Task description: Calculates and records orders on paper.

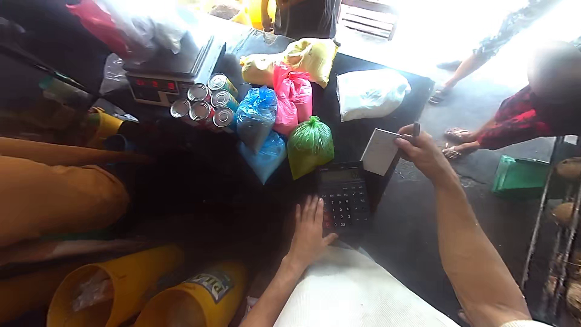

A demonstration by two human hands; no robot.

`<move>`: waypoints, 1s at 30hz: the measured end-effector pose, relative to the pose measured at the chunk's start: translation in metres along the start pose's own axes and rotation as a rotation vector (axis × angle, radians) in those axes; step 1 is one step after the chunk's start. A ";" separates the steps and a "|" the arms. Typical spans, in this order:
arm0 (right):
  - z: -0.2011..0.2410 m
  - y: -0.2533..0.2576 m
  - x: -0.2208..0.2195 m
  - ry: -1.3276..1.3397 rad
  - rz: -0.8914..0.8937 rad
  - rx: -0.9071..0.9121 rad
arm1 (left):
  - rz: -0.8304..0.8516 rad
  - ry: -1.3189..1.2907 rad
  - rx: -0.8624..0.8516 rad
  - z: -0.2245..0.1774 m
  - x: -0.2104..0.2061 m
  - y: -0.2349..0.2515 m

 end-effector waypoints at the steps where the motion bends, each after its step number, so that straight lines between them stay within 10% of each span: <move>1: 0.000 0.002 -0.001 -0.024 -0.006 -0.011 | 0.019 0.000 0.000 0.000 0.000 0.002; 14: -0.015 0.058 -0.030 -0.065 -0.025 0.018 | -0.006 0.007 -0.017 0.005 -0.006 0.002; 30: 0.058 0.056 0.036 -0.016 -0.101 0.094 | 0.019 0.067 -0.040 -0.027 -0.011 0.037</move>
Point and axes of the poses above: each hand's wrist, its own y-axis towards the middle knuckle, its own x-axis out of the back of the hand, z = x × y, the point moved 5 cm from there along y, towards the middle knuckle, and after that the axes turned 6 degrees about x, right-handed, at the moved point
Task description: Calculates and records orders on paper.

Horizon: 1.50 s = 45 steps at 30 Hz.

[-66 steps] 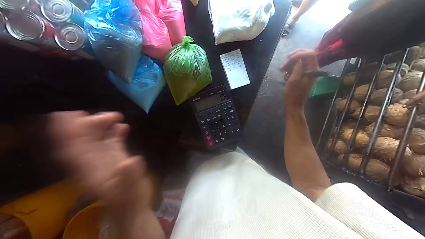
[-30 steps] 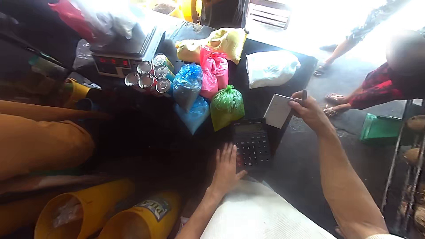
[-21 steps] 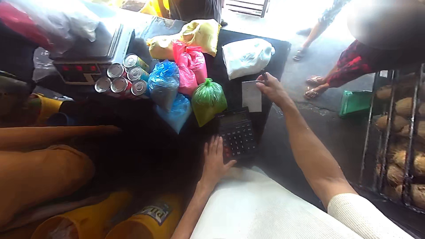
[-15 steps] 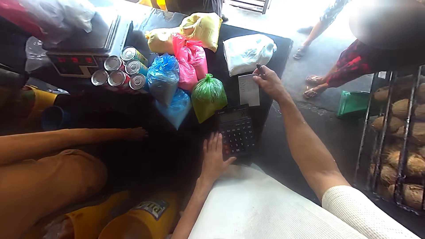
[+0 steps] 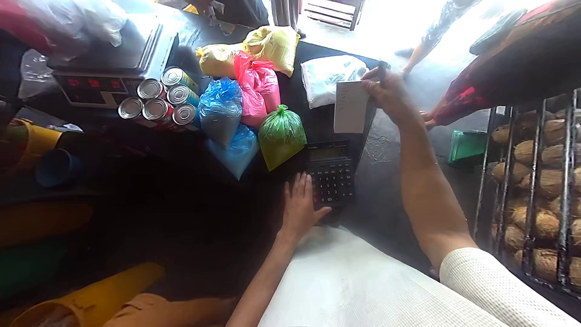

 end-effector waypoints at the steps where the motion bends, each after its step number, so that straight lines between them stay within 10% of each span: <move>1: 0.005 -0.004 0.006 0.017 -0.048 0.005 | 0.002 0.012 0.017 -0.005 -0.002 0.008; 12: 0.044 -0.076 0.035 0.132 -0.294 0.180 | -0.117 -0.084 -0.221 -0.038 -0.016 0.075; 22: 0.023 -0.141 -0.014 0.084 -0.294 -0.012 | -0.056 -0.195 -0.244 -0.034 0.002 0.111; 30: 0.030 -0.131 -0.084 0.263 -0.027 0.131 | 0.003 -1.363 0.168 -0.023 0.056 0.068; 45: 0.074 -0.120 -0.178 0.215 0.145 0.140 | -0.176 -1.605 0.302 0.026 0.085 0.038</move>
Point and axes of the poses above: each hand's wrist, its own y-axis towards the middle knuckle, its own x-axis out of the back of the hand, z = x × y, the point moved 5 cm from there along y, towards the middle knuckle, and after that the axes turned 6 degrees about x, right-handed, at the moved point
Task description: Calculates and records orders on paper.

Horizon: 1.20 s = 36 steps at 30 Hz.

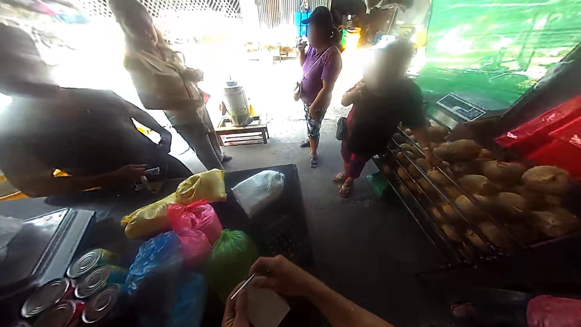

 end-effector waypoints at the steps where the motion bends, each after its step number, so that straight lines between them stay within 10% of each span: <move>1: -0.004 -0.001 -0.003 0.023 0.008 -0.017 | 0.008 0.015 0.005 0.000 0.001 0.000; 14: -0.011 -0.040 0.017 0.008 -0.221 -0.086 | 0.170 0.327 0.121 0.020 -0.012 -0.015; 20: -0.051 -0.090 0.052 -0.073 -0.206 -0.311 | 0.798 0.816 0.380 0.061 0.033 -0.070; 30: -0.055 -0.051 0.027 -0.078 0.171 -0.280 | 0.300 0.951 0.073 0.024 0.075 -0.046; 36: -0.047 -0.031 0.048 -0.435 -0.207 -0.068 | 0.057 0.984 -0.148 0.009 0.095 -0.040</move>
Point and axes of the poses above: each hand's wrist, its own y-axis towards the middle knuckle, its own x-axis out of the back of the hand, z = x × y, the point moved 5 cm from there along y, towards the middle knuckle, and after that the axes turned 6 degrees about x, right-handed, at the moved point
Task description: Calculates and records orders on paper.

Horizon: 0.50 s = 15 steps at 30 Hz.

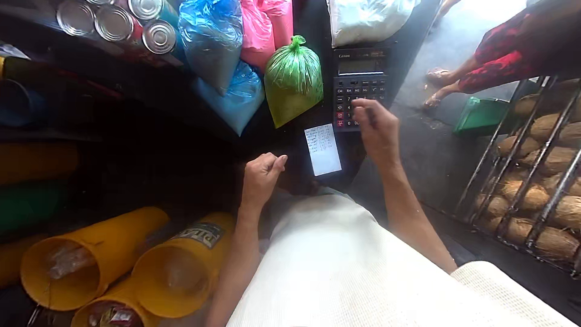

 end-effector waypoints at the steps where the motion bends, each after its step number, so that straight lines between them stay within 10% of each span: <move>1: -0.003 -0.001 0.008 0.065 -0.038 -0.012 | -0.040 0.021 0.005 0.002 0.001 -0.003; 15: -0.007 -0.059 -0.027 0.306 0.296 -0.371 | 0.094 0.470 -0.162 -0.012 -0.080 -0.025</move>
Point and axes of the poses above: each hand's wrist, its own y-axis towards the middle knuckle, its own x-axis out of the back of the hand, z = x × y, the point moved 5 cm from there along y, towards the middle knuckle, and after that the axes turned 6 degrees about x, right-handed, at the moved point
